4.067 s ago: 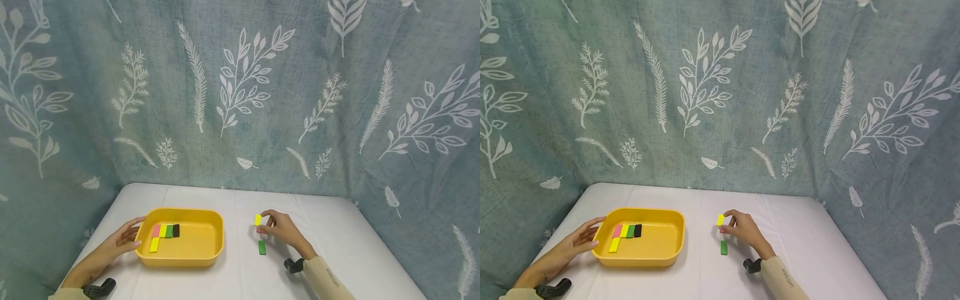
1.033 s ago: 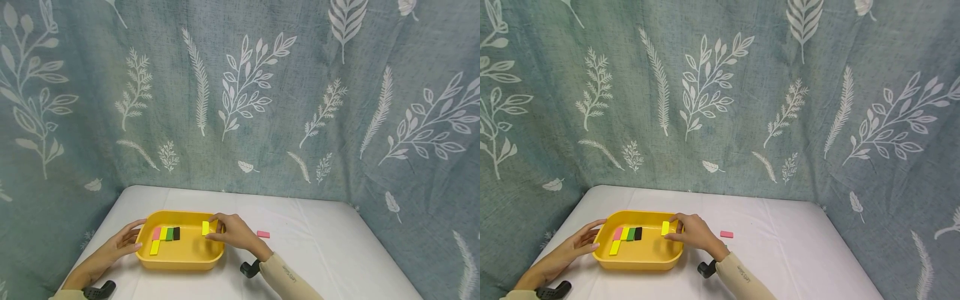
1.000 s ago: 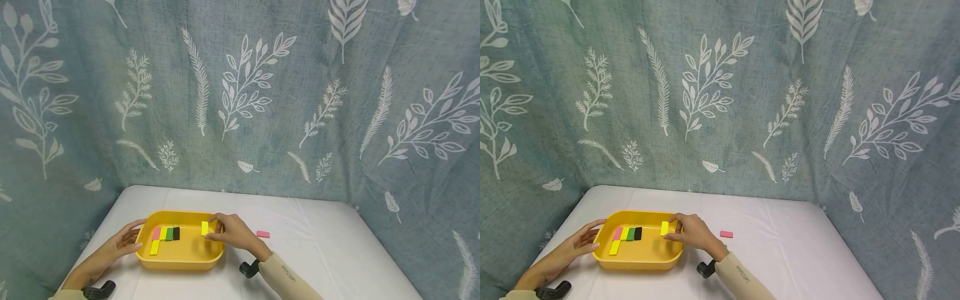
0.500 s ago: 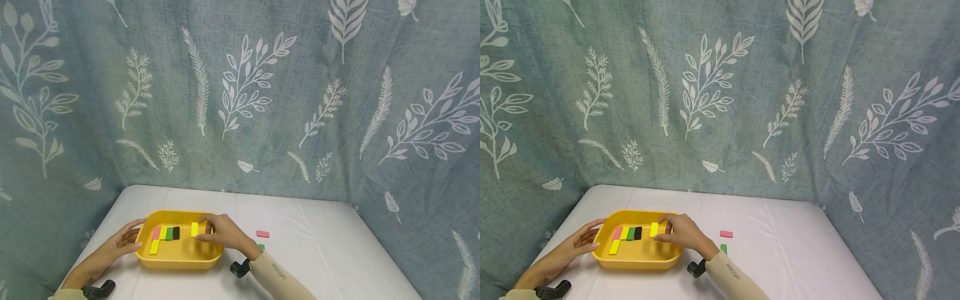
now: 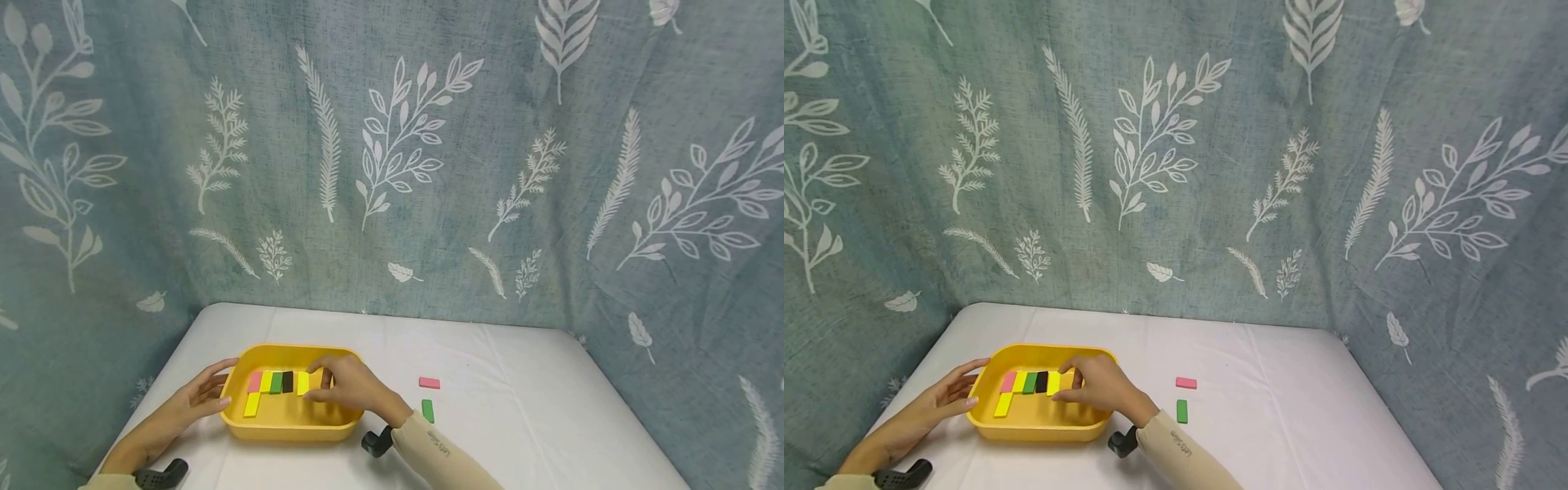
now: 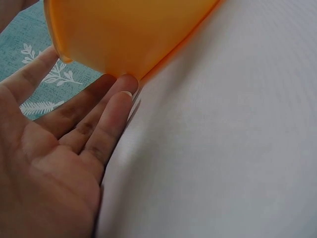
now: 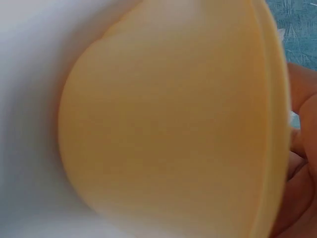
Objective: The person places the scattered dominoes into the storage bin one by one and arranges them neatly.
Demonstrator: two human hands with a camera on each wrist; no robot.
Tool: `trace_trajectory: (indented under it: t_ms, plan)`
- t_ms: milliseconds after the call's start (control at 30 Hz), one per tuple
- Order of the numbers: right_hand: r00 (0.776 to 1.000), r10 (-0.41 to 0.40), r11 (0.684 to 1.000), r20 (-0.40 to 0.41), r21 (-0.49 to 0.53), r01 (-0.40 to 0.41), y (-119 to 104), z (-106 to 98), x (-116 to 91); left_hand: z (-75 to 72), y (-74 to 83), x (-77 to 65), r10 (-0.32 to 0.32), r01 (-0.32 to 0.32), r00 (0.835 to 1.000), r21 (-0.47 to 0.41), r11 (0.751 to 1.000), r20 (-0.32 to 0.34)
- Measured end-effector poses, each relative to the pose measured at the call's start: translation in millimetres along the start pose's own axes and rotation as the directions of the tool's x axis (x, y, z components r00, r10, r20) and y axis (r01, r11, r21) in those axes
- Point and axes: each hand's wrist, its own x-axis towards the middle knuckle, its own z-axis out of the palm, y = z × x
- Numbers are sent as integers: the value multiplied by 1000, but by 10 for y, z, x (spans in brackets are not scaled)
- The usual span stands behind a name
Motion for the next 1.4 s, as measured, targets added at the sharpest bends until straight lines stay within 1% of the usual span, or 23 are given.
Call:
trace_trajectory:
  t_ms: [167, 233, 300, 433, 567, 1000, 1133, 1400]
  plan:
    - [1000, -12, 1000, 10, -15, 12, -20, 44, 45, -18, 10, -8, 37, -37, 999, -9, 999, 10]
    - [1000, -7, 1000, 19, -16, 7, -32, 62, 59, -28, 8, -11, 56, -55, 998, -18, 998, 17]
    - [1000, 8, 1000, 31, -18, -7, -46, 81, 72, -28, 5, -13, 58, -58, 998, -15, 998, 16]
    - [998, 38, 999, 44, -26, -37, -70, 121, 104, -24, -2, -16, 49, -48, 999, -17, 999, 14]
    - [998, 48, 998, 47, -46, -46, -103, 160, 138, -21, -6, -13, 38, -38, 999, -12, 999, 4]
    - [990, 120, 992, 71, -50, -117, -217, 305, 193, -21, -1, -11, 39, -38, 999, -16, 999, 10]
    - [989, 131, 990, 69, -55, -128, -257, 335, 203, -24, -2, -11, 40, -40, 999, -15, 999, 14]
    - [987, 144, 986, 68, -97, -138, -313, 403, 251, -32, -8, 4, 31, -31, 999, -13, 999, 9]
